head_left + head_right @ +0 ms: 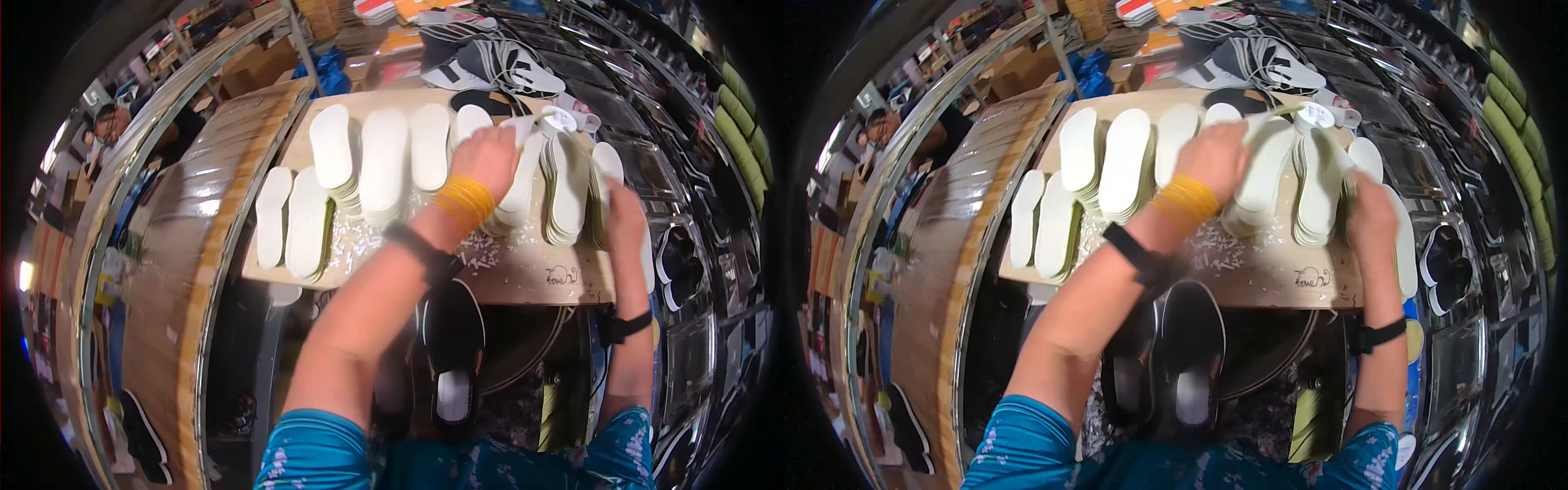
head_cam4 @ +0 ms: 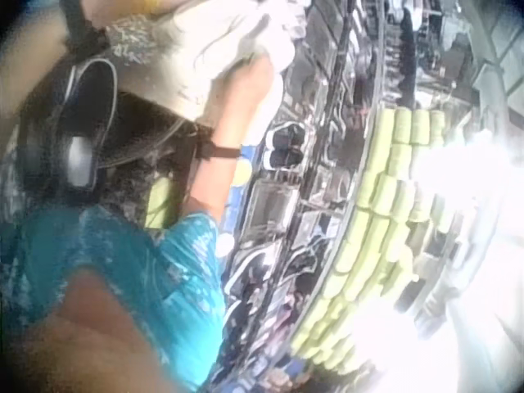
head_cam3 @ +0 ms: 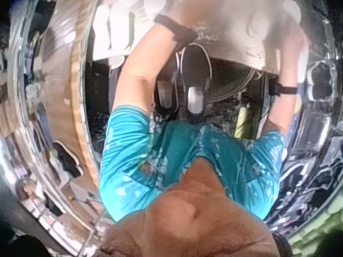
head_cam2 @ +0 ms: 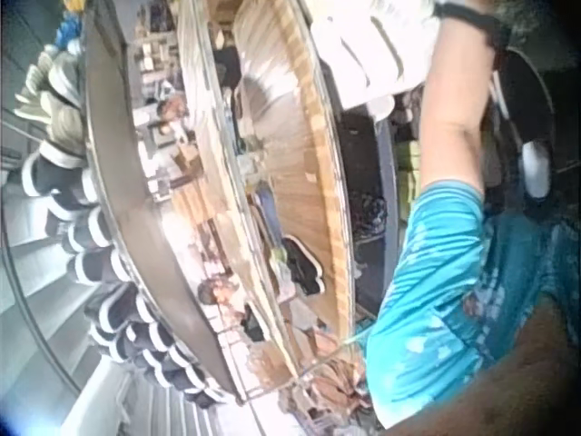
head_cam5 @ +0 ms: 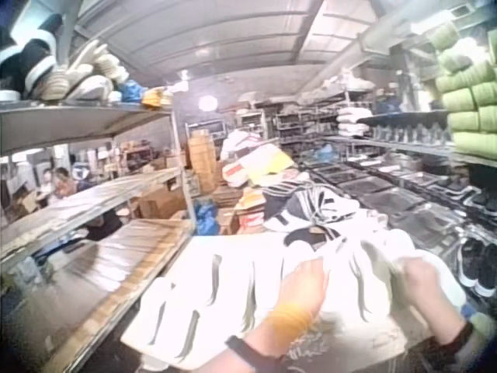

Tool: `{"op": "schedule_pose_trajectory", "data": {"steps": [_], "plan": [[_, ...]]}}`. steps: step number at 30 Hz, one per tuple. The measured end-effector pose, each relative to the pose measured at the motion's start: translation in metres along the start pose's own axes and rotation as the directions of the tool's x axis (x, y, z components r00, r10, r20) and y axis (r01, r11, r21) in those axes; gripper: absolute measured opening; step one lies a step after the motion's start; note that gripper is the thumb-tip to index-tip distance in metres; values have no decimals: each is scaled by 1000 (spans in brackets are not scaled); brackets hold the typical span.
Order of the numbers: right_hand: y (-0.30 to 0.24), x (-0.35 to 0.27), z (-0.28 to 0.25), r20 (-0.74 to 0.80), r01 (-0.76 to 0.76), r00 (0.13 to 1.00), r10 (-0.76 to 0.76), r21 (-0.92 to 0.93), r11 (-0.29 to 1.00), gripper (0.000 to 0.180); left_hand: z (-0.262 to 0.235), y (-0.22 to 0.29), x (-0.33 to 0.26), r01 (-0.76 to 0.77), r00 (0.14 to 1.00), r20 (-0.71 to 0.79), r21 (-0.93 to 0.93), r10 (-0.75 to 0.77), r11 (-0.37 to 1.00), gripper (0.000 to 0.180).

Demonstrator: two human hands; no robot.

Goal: The person is inserting insoles into black slip-on shoes and placing them onto a storage rack.

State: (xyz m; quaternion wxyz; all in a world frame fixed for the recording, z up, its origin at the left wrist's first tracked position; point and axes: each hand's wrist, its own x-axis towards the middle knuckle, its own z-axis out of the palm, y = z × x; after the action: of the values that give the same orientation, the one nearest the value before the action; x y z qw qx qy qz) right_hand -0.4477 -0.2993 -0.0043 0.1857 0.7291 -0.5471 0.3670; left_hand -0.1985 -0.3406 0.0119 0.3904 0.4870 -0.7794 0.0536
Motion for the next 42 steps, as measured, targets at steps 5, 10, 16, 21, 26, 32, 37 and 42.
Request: {"op": "schedule_pose_trajectory", "data": {"steps": [5,10,16,21,26,32,37,42], "plan": [[-35,5,-109,-349,-150,849,397,561,814,38,-155,-8,-68,236,964,-43,-311,-262,921,27],[-21,-76,-179,234,-502,799,554,766,401,45,-283,7,-182,605,723,124,-588,-679,536,27],[-79,-148,-208,591,-775,619,518,567,280,40,-341,65,-297,907,350,142,-300,-926,296,31],[-165,-178,-217,675,102,689,-265,271,957,35,-282,131,-298,544,701,476,124,-531,830,19],[-192,-203,-180,252,564,562,-788,581,587,45,-236,157,-304,-60,763,646,128,-38,990,41],[-164,-194,-93,88,667,561,-823,540,513,25,-171,85,-280,-315,847,511,262,146,912,38],[-172,-202,-96,381,385,643,-665,589,710,8,-178,123,-292,-461,720,647,178,250,869,26],[-180,-195,-99,557,296,601,-573,510,807,6,-164,73,-304,-417,762,609,202,220,886,27]]}}
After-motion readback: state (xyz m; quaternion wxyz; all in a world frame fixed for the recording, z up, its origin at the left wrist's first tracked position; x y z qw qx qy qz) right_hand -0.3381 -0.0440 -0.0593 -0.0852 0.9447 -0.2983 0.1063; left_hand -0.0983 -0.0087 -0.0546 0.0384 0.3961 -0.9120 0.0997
